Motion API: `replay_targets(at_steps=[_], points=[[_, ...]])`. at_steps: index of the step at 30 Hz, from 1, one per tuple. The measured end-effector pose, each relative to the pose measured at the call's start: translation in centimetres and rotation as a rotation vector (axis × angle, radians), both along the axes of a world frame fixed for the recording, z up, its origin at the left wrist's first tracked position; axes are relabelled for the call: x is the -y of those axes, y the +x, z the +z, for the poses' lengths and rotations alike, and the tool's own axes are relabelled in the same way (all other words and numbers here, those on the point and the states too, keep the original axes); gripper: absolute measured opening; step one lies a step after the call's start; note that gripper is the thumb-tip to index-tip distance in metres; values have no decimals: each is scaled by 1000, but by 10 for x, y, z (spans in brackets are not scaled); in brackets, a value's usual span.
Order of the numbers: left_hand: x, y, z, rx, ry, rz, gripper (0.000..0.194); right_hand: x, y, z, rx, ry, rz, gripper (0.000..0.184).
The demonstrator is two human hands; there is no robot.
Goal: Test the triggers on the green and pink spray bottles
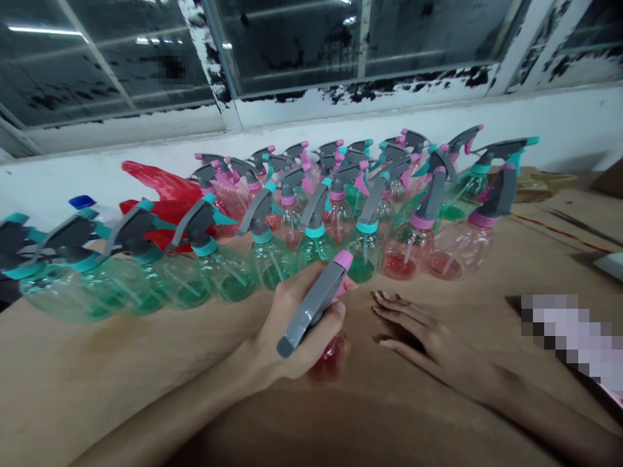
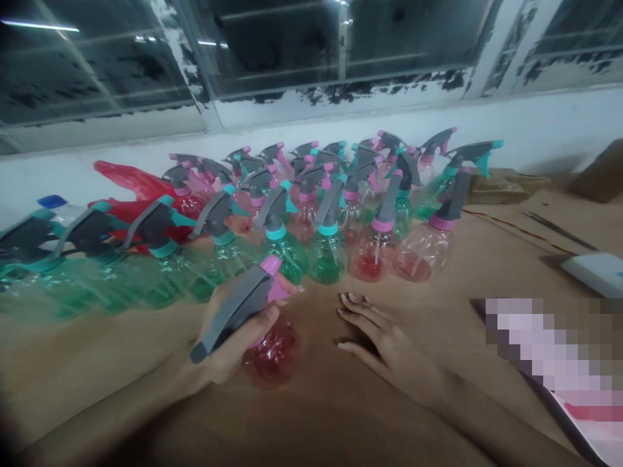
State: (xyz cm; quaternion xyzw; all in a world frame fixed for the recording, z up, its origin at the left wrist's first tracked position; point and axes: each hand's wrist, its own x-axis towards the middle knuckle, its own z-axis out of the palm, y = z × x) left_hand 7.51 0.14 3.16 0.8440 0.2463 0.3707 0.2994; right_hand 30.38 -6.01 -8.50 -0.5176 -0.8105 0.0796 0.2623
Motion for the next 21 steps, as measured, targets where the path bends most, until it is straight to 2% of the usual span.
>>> replay_targets(at_steps=[12, 21], points=[[-1, 1, 0, -19, -11, -7, 11, 0, 1, -3, -19, -4, -4, 46], [1, 2, -6, -7, 65, 70, 12, 0, -1, 1, -18, -14, -4, 47]])
